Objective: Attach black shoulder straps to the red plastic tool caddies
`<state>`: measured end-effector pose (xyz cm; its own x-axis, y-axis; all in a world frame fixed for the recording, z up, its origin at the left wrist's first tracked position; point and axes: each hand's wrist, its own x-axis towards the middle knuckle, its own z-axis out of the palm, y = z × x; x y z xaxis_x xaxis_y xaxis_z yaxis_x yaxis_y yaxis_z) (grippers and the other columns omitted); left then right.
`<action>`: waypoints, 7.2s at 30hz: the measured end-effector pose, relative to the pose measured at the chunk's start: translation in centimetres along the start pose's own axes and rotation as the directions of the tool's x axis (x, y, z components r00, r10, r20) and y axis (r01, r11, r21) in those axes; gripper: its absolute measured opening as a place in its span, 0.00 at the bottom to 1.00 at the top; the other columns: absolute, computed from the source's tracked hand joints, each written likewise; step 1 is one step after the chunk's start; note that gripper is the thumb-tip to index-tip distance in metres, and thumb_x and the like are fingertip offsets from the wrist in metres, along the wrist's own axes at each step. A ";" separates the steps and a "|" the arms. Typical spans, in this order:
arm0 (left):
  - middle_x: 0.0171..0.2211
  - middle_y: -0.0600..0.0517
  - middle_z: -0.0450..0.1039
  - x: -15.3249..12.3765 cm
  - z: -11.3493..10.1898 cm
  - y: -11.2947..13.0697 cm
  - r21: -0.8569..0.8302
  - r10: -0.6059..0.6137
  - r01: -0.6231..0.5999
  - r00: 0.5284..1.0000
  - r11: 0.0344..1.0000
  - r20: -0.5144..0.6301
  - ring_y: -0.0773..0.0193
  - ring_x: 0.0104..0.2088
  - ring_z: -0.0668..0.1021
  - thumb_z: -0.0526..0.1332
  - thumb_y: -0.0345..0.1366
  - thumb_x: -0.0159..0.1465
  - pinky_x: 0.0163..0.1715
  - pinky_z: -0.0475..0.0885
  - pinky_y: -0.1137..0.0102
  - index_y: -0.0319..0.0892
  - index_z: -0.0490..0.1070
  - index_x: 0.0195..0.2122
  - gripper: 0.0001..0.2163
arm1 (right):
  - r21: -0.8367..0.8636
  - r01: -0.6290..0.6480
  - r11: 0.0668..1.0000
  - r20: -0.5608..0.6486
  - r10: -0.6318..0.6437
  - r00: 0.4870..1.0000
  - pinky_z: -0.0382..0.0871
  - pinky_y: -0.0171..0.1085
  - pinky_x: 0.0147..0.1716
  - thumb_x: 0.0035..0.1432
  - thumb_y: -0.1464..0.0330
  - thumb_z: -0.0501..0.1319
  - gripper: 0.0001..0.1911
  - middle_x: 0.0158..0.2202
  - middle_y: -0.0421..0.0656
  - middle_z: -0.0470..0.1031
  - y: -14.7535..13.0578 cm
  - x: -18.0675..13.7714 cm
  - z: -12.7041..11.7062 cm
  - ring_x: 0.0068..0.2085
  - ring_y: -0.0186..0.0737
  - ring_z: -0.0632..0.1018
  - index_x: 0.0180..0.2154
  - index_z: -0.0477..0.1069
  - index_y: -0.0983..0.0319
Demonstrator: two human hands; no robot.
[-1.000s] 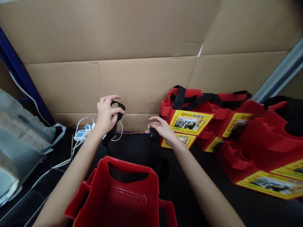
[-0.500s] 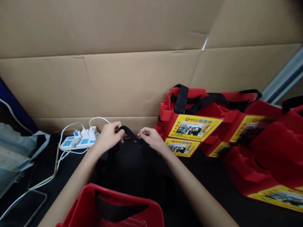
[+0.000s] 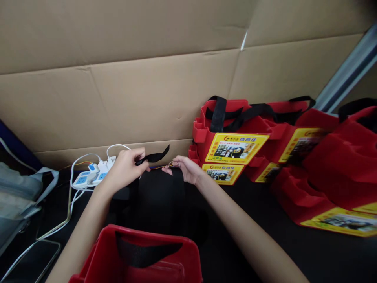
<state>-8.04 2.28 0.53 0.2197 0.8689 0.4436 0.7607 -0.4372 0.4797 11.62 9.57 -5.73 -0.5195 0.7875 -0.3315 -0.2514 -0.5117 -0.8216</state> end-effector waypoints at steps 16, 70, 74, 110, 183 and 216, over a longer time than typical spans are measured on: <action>0.22 0.55 0.67 -0.3 -1.2 -0.2 0.251 0.151 -0.184 0.978 0.951 0.143 0.70 0.23 0.66 0.53 0.29 0.53 0.25 0.58 0.74 0.40 0.63 0.23 0.03 | 0.098 0.148 0.984 0.102 -0.157 0.982 0.72 0.39 0.41 0.54 0.71 0.59 0.03 0.32 0.45 0.74 0.0 -2.0 2.1 0.37 0.37 0.77 0.32 0.66 0.65; 0.34 0.51 0.74 0.3 4.4 -0.1 -0.866 -0.097 0.343 0.939 0.364 0.331 0.62 0.36 0.78 0.66 0.32 0.51 0.30 0.73 0.74 0.40 0.67 0.39 0.14 | -0.561 0.748 0.356 0.387 -0.686 0.616 0.70 0.31 0.27 0.57 0.66 0.56 0.06 0.29 0.38 0.67 -1.4 -4.9 2.7 0.27 0.29 0.72 0.33 0.63 0.62; 0.34 0.50 0.75 0.2 4.3 0.5 -0.915 -0.117 0.262 0.964 0.308 0.237 0.60 0.40 0.77 0.66 0.33 0.52 0.33 0.74 0.73 0.37 0.66 0.32 0.10 | -0.464 0.782 0.416 0.176 -0.822 0.542 0.71 0.30 0.22 0.54 0.63 0.58 0.09 0.29 0.39 0.66 -1.8 -5.0 3.0 0.29 0.32 0.73 0.33 0.62 0.61; 0.35 0.49 0.75 0.3 5.1 0.7 -0.573 -0.142 0.204 0.978 0.794 0.152 0.72 0.21 0.70 0.63 0.31 0.52 0.17 0.61 0.78 0.39 0.72 0.37 0.11 | -0.687 0.570 0.452 0.337 -0.497 0.800 0.73 0.33 0.26 0.49 0.72 0.55 0.04 0.27 0.38 0.64 -1.2 -3.8 1.6 0.27 0.30 0.70 0.30 0.67 0.63; 0.30 0.45 0.75 1.0 2.8 -0.7 -0.875 -0.246 0.480 0.842 -0.068 0.481 0.67 0.28 0.78 0.54 0.35 0.61 0.27 0.74 0.75 0.34 0.70 0.34 0.10 | -0.603 0.728 0.326 0.384 -0.682 0.623 0.63 0.31 0.24 0.58 0.66 0.53 0.11 0.24 0.34 0.64 1.6 -3.4 3.1 0.22 0.29 0.69 0.42 0.52 0.58; 0.38 0.46 0.76 -0.4 0.8 1.3 -0.908 -0.192 0.046 0.981 0.417 -0.039 0.59 0.40 0.78 0.66 0.28 0.49 0.34 0.75 0.70 0.38 0.70 0.41 0.17 | -0.661 0.663 0.351 0.530 -0.406 0.744 0.68 0.36 0.32 0.54 0.60 0.58 0.13 0.29 0.40 0.70 0.6 -4.8 3.8 0.30 0.34 0.71 0.35 0.67 0.64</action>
<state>-6.69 1.58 0.37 0.0461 0.9269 0.3723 -0.2267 -0.3533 0.9076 10.85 4.21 -2.92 -0.7176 0.6116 0.3331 0.1070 0.5695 -0.8150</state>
